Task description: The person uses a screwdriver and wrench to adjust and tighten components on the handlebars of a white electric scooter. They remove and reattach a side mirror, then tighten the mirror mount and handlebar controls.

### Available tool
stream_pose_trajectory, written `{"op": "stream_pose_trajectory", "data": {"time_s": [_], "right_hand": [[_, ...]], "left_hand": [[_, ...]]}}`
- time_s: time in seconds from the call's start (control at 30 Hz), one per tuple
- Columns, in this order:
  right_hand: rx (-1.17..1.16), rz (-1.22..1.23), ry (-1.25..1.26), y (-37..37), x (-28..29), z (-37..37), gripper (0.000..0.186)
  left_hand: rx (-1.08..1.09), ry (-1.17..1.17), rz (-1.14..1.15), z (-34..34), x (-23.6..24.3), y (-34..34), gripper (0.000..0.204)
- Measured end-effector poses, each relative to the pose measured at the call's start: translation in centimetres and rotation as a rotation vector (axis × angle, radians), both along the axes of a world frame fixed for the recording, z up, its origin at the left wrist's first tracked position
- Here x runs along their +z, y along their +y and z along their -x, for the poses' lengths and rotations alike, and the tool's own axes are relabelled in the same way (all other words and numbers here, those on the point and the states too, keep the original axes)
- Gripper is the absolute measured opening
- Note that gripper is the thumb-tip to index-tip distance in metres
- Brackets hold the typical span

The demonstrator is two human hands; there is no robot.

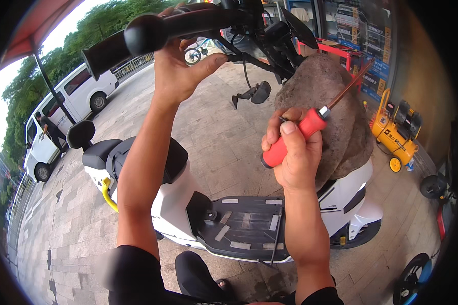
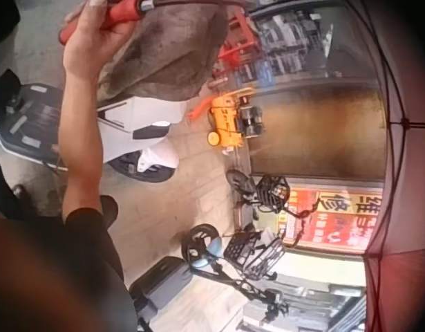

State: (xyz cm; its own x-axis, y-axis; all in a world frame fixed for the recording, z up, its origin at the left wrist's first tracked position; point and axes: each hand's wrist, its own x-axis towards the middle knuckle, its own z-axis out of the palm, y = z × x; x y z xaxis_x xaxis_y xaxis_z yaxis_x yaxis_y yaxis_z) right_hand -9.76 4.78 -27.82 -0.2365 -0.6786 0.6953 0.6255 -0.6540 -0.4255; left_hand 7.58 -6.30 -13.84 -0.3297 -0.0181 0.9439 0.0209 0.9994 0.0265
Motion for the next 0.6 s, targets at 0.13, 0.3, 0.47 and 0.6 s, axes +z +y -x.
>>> {"op": "stream_pose_trajectory", "data": {"time_s": [0.13, 0.3, 0.47, 0.6], "right_hand": [[-0.076, 0.035, 0.046, -0.8, 2.1, -0.3, 0.010], [-0.139, 0.008, 0.054, -2.5, 5.6, 0.0, 0.009], [-0.068, -0.014, -0.049, -3.7, 5.2, -2.1, 0.012], [-0.007, -0.057, -0.100, -4.1, 5.2, -4.4, 0.013]], "left_hand": [[0.028, 0.032, 0.043, 0.3, 0.5, -1.4, 0.107], [0.048, 0.182, 0.132, 1.3, 0.5, -3.1, 0.098], [0.376, 0.513, -0.138, -0.7, -2.8, 1.3, 0.068], [0.769, 0.002, 0.300, -3.7, -3.5, 8.5, 0.048]]}}
